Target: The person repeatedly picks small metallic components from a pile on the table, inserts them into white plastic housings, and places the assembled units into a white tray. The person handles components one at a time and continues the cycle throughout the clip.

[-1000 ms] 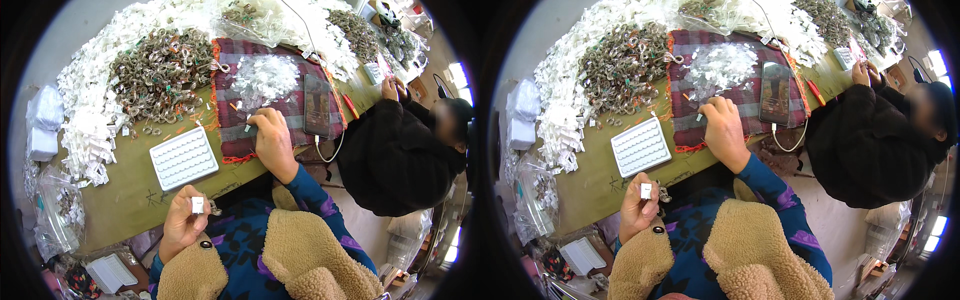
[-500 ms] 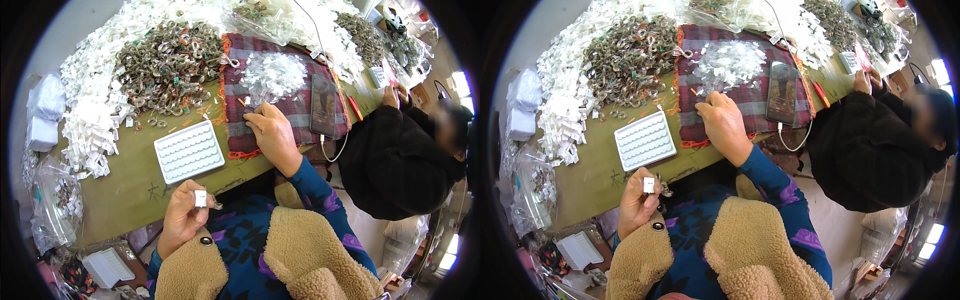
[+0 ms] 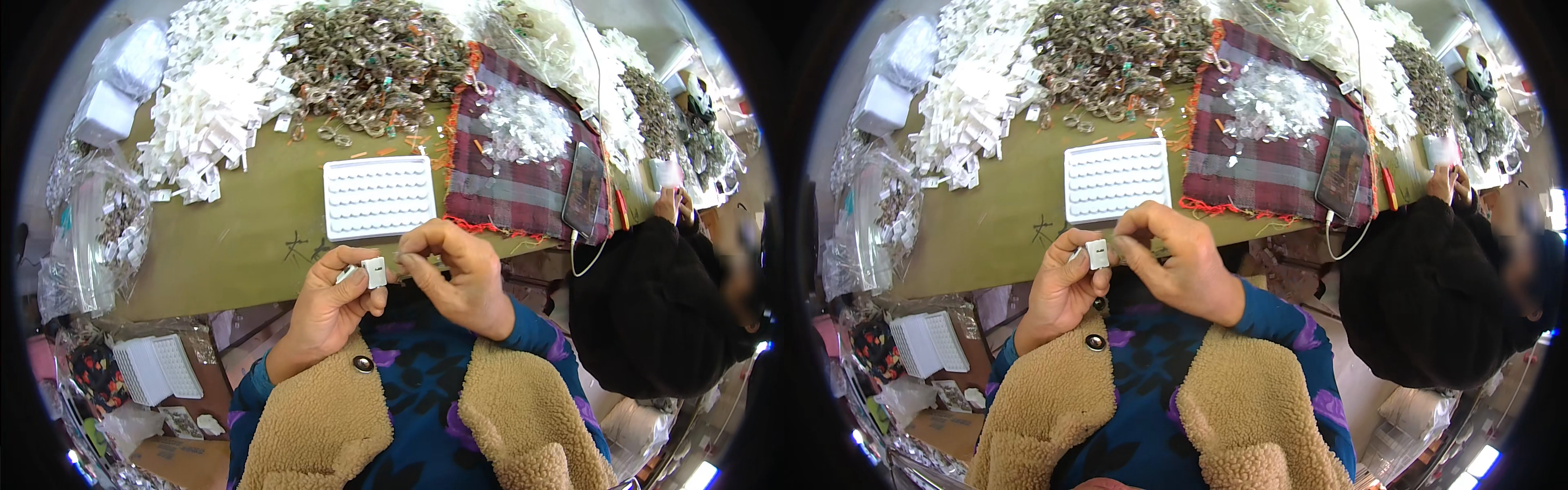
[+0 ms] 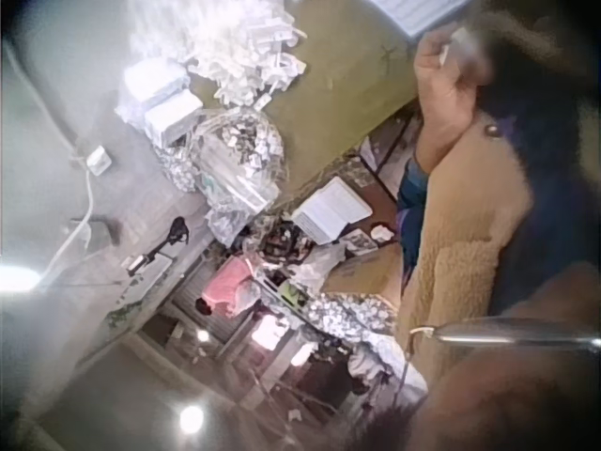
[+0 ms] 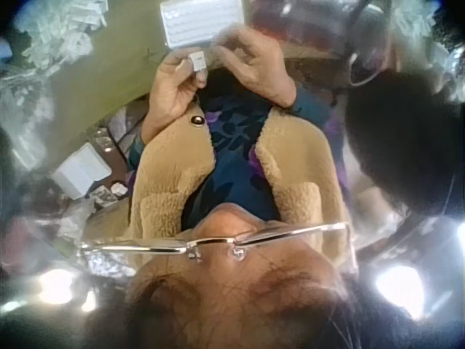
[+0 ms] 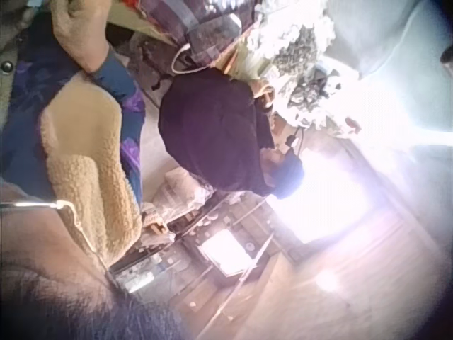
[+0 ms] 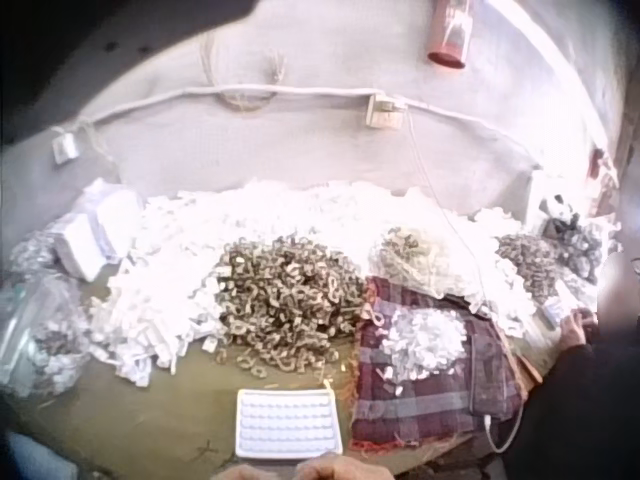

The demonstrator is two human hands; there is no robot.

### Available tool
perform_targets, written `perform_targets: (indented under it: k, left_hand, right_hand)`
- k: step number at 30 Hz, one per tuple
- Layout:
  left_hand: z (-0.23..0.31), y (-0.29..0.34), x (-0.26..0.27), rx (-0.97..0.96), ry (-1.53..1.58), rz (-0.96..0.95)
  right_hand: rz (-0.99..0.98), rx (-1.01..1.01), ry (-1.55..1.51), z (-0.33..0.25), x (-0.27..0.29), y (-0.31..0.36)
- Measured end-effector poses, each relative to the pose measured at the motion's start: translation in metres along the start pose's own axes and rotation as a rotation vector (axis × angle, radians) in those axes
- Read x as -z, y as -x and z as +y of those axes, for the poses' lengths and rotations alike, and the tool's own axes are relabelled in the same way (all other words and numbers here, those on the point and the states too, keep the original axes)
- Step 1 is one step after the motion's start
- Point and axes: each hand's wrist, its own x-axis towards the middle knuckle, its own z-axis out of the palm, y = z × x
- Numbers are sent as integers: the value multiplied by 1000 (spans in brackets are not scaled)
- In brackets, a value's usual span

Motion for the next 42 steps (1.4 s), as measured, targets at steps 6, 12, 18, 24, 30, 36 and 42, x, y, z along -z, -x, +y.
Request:
perform_targets:
  k: [6, 12, 18, 24, 30, 36, 42]
  left_hand:
    - [4, 10, 6, -64, 8, -6]
    - [7, 13, 7, -47, 8, 32]
    - [8, 13, 6, -41, 5, 45]
    - [4, 16, 7, -61, -37, 81]
    - [-7, 14, -1, -105, -136, 207]
    - [-6, 16, -4, -95, -227, 162]
    - [13, 24, -15, -51, -311, 182]
  right_hand:
    - [-11, 138, 73, 5, -27, -4]
    - [14, -27, -152, 12, -35, 1]
    - [-26, -4, -73, 9, -35, -3]
    - [-158, 141, 233, 3, -22, -2]
    - [-83, 165, 280, 9, -26, 0]
    - [-89, 153, 163, 10, -29, -1]
    - [-167, 247, 153, 9, -25, 4]
